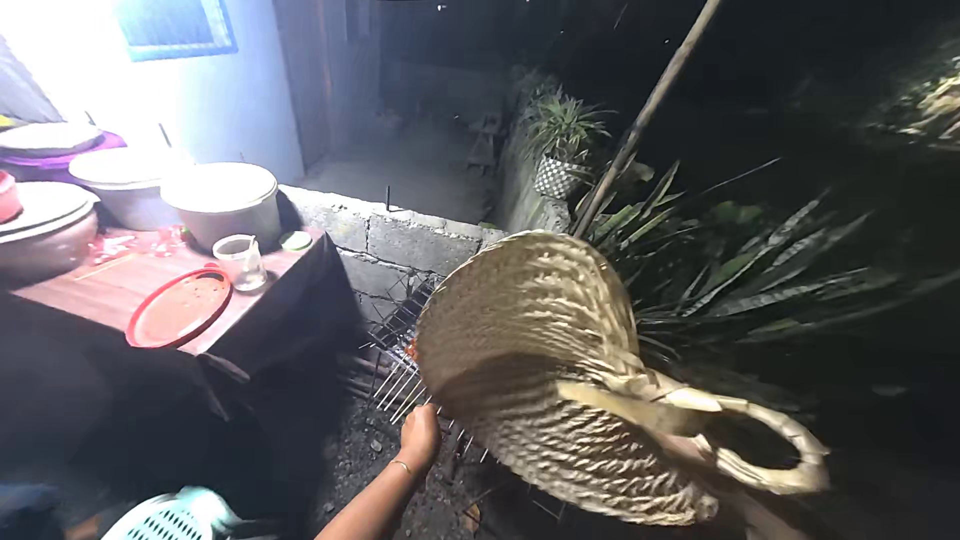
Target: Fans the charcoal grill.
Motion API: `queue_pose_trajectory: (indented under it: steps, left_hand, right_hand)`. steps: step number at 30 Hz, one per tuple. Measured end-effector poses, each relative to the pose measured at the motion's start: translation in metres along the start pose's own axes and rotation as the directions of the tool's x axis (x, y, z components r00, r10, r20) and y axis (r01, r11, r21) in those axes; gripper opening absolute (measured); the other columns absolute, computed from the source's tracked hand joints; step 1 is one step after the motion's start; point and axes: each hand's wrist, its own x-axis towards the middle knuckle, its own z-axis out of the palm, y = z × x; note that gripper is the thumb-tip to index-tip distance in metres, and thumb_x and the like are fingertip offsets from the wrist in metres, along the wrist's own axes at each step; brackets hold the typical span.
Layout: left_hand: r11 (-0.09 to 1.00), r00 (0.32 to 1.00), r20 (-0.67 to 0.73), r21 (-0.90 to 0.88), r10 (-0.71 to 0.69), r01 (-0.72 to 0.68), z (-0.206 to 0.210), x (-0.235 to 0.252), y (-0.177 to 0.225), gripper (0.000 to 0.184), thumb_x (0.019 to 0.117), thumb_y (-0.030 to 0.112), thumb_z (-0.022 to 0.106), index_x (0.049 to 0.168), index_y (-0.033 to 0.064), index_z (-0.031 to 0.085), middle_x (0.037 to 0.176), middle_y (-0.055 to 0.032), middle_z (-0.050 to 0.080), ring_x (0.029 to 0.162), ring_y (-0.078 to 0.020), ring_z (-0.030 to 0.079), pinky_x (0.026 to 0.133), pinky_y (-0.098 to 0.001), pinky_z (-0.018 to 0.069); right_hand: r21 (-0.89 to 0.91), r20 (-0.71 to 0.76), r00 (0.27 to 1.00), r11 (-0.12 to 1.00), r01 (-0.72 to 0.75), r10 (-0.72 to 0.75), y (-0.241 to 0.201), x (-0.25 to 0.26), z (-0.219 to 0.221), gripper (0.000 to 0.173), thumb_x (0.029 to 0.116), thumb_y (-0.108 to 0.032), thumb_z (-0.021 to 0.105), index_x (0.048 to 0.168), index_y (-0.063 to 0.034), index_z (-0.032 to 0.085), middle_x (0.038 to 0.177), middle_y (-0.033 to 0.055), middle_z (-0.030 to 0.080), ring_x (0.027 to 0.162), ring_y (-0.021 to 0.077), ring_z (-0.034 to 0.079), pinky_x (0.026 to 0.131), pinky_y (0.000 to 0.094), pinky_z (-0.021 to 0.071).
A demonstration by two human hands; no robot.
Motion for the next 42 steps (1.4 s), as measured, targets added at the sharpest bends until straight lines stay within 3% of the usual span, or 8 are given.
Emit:
queue_pose_trajectory:
  steps: [5,10,16,21,25,29,35,42]
  left_hand:
    - [0.998,0.997,-0.059,-0.018,0.058,-0.059,0.005,0.001,-0.001,0.029,0.1019,0.011,0.049,0.12,0.0019,0.069,0.126,-0.0202,0.066,0.117,-0.0358,0.065,0.1,-0.0537,0.0524]
    - [0.996,0.994,-0.075,-0.024,0.085,-0.087,0.006,-0.004,0.0,0.028,0.1016,0.011,0.05,0.121,0.0017,0.069,0.125,-0.0203,0.067,0.116,-0.0347,0.066,0.1,-0.0526,0.0528]
    - [0.989,0.986,-0.11,-0.07,0.123,-0.131,0.008,-0.006,-0.003,0.028,0.1008,0.01,0.051,0.12,0.0004,0.069,0.123,-0.0211,0.067,0.115,-0.035,0.066,0.1,-0.052,0.0525]
    - [0.99,0.99,-0.079,-0.072,0.118,-0.124,0.006,0.0,-0.007,0.028,0.1021,0.012,0.05,0.119,0.001,0.07,0.122,-0.0203,0.068,0.115,-0.0346,0.067,0.1,-0.0532,0.0521]
    - [0.984,0.985,-0.079,-0.086,0.151,-0.158,0.01,0.006,-0.011,0.027,0.1022,0.013,0.051,0.115,0.0008,0.071,0.116,-0.0201,0.071,0.112,-0.0342,0.068,0.099,-0.0528,0.0521]
    - [0.982,0.987,-0.053,-0.108,0.148,-0.153,0.011,0.012,-0.013,0.026,0.1013,0.014,0.054,0.115,0.0001,0.071,0.114,-0.0206,0.071,0.111,-0.0347,0.068,0.099,-0.0535,0.0518]
    - [0.987,0.989,-0.027,-0.076,0.143,-0.145,0.01,0.016,-0.009,0.026,0.1023,0.016,0.052,0.112,0.0001,0.071,0.112,-0.0203,0.071,0.11,-0.0339,0.068,0.098,-0.0531,0.0519]
    - [0.988,0.991,0.001,-0.08,0.132,-0.131,0.008,0.019,-0.008,0.027,0.1026,0.018,0.052,0.112,0.0001,0.071,0.113,-0.0202,0.071,0.111,-0.0348,0.067,0.098,-0.0543,0.0515]
  right_hand:
    - [-0.621,0.09,0.988,0.769,0.152,-0.122,-0.017,0.016,0.005,0.024,0.1038,-0.013,0.05,0.113,0.0038,0.066,0.092,0.0195,0.067,0.08,0.0266,0.067,0.073,0.0481,0.0564]
    - [-0.115,0.058,0.977,0.971,0.211,-0.206,0.032,0.002,-0.014,0.021,0.0941,-0.003,0.062,0.112,0.0079,0.064,0.095,0.0032,0.07,0.086,-0.0003,0.064,0.079,0.0154,0.0539]
    - [-0.608,0.115,0.99,0.782,0.137,-0.084,-0.016,0.015,0.003,0.021,0.0994,-0.011,0.058,0.109,0.0051,0.067,0.091,0.0183,0.068,0.081,0.0254,0.068,0.075,0.0476,0.056]
    - [-0.285,-0.031,0.999,0.958,0.0,-0.01,-0.017,0.001,-0.01,0.032,0.1029,0.002,0.048,0.131,0.017,0.051,0.117,0.0206,0.063,0.101,0.0071,0.059,0.092,0.0181,0.049]
    - [-0.533,-0.01,0.984,0.834,0.144,-0.176,-0.016,0.027,-0.005,0.03,0.1062,-0.017,0.05,0.115,0.0072,0.065,0.097,0.0197,0.067,0.084,0.0235,0.066,0.078,0.0454,0.0547]
    - [-0.342,-0.005,0.982,0.923,0.177,-0.19,-0.002,-0.002,-0.022,0.046,0.0867,-0.009,0.072,0.121,0.0175,0.058,0.11,0.0179,0.067,0.099,0.0039,0.064,0.089,0.0166,0.052]
    - [-0.516,0.123,0.977,0.829,0.215,-0.176,-0.011,0.021,-0.004,0.029,0.1039,-0.016,0.05,0.116,0.0043,0.066,0.091,0.0134,0.068,0.076,0.014,0.066,0.069,0.0352,0.0568]
    - [-0.47,0.116,0.981,0.861,0.195,-0.158,-0.003,0.019,-0.006,0.035,0.098,-0.006,0.054,0.127,0.0119,0.06,0.116,0.021,0.067,0.104,0.0173,0.065,0.094,0.0308,0.0538]
